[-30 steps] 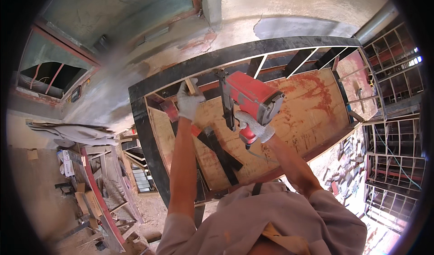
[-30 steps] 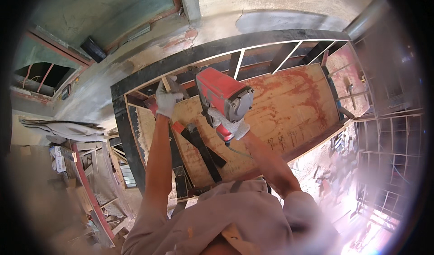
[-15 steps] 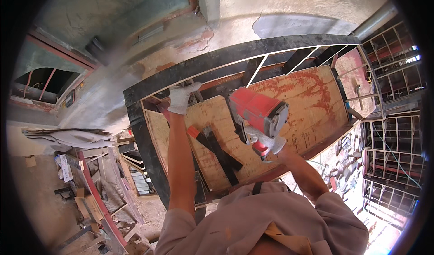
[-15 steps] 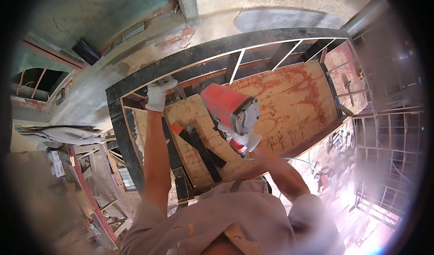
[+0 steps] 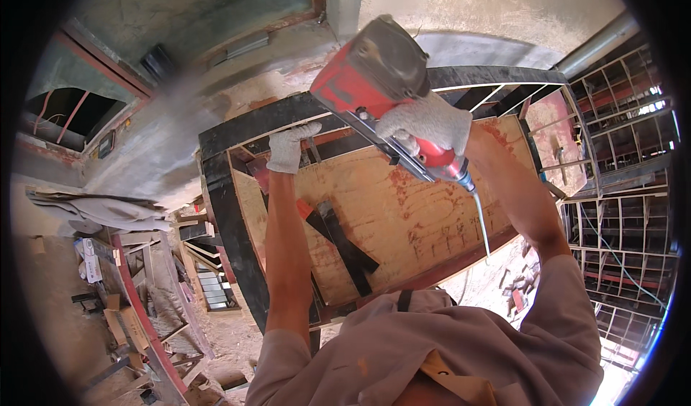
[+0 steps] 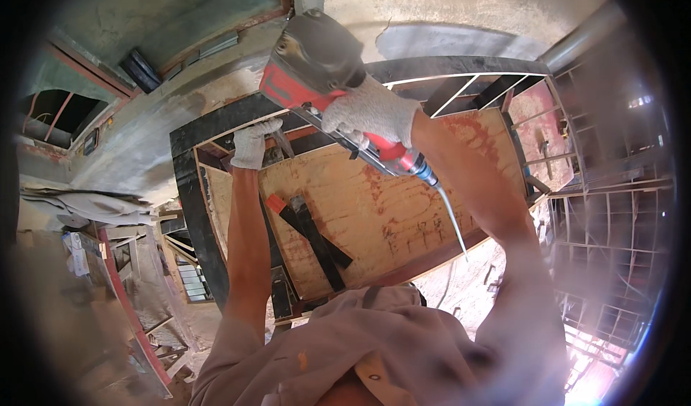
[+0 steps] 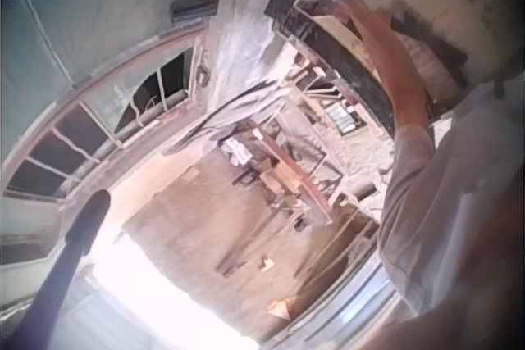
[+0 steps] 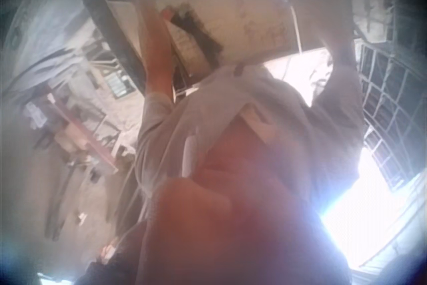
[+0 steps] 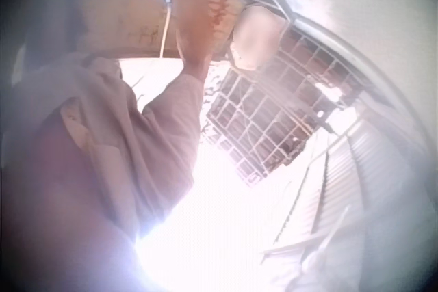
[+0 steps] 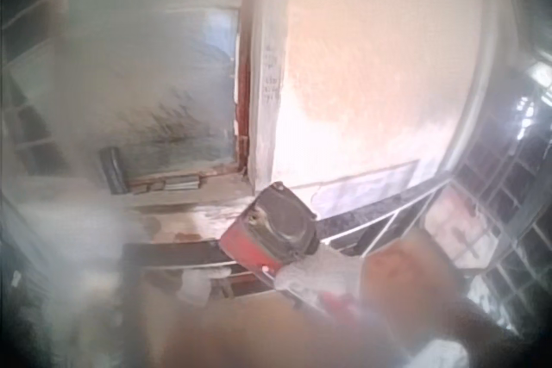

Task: The person uses a pneumatic nail gun to fasten wooden strips to a large wooden board. They repeatedly position the strips and fire the nail gun to secure them, working on a frame-like structure in a cluttered workshop.

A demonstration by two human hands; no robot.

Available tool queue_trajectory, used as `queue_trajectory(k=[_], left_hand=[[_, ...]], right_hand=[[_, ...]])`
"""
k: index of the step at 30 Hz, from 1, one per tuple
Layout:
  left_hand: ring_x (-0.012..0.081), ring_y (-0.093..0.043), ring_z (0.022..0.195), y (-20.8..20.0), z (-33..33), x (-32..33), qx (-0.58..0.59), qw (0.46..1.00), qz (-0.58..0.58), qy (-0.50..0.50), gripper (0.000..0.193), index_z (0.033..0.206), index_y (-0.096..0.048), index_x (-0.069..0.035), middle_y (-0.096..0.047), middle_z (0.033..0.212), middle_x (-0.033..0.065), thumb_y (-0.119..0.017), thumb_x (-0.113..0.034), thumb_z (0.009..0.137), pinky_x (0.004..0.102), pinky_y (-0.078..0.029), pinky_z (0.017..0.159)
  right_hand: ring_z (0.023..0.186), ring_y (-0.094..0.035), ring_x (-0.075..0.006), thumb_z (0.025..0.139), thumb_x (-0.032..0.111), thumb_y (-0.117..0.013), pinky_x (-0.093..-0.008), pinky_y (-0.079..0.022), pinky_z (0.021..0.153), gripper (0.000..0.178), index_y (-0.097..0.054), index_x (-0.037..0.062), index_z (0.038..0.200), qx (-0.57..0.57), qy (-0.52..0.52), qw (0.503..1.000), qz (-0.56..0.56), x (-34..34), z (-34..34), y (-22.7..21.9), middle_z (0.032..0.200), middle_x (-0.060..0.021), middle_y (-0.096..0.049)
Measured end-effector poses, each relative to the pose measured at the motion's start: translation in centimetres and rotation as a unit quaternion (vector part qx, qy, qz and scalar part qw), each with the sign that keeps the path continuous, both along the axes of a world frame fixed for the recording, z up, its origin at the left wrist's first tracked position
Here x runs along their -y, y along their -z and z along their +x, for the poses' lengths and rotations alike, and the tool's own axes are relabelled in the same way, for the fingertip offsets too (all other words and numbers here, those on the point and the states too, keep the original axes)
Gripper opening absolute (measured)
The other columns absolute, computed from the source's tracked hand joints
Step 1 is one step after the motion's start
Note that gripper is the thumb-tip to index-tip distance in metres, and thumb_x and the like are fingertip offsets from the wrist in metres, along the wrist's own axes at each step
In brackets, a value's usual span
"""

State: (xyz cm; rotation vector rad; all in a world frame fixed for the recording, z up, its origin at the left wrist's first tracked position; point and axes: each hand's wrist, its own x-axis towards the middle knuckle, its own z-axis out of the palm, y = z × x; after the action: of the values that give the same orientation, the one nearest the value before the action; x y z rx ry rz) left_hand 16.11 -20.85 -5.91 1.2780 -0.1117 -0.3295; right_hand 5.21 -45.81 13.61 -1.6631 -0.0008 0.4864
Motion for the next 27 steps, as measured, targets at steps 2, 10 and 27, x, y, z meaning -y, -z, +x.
queue_trajectory(k=[2,10,27], left_hand=[[0.0110,-0.063,0.075,0.3,0.2,-0.1,0.029,0.999,-0.023,0.001,0.024,0.096,-0.074,-0.007,-0.070,0.089,0.0001,-0.082,-0.004,0.074,0.0279,-0.054,0.065],[0.0134,-0.065,0.083,1.4,0.2,-0.1,0.002,0.996,-0.085,0.004,0.024,0.098,-0.074,-0.007,-0.072,0.095,0.0010,-0.081,-0.006,0.075,0.0294,-0.054,0.075],[0.0154,-0.066,0.084,4.0,1.7,-0.6,0.054,0.997,-0.056,0.012,0.031,0.101,-0.074,-0.005,-0.072,0.096,0.0030,-0.083,-0.001,0.072,0.0310,-0.055,0.075]], right_hand=[[0.046,-0.052,-0.0130,0.078,0.005,-0.071,-0.0288,-0.040,0.040,0.030,-0.057,0.0022,0.104,-0.036,0.010,0.999,-0.006,-0.4,1.0,-0.8,0.059,-0.0035,-0.054],[0.046,-0.055,-0.0130,0.081,0.011,-0.069,-0.0298,-0.045,0.043,0.012,-0.066,0.0017,0.074,-0.002,-0.058,0.992,-0.111,-2.6,3.4,-3.7,0.053,-0.0028,-0.050],[0.040,-0.048,-0.0150,0.069,0.004,-0.063,-0.0292,-0.039,0.037,0.006,-0.057,0.0023,0.068,-0.024,-0.050,0.982,-0.182,-3.7,3.7,-5.1,0.051,-0.0051,-0.048]])
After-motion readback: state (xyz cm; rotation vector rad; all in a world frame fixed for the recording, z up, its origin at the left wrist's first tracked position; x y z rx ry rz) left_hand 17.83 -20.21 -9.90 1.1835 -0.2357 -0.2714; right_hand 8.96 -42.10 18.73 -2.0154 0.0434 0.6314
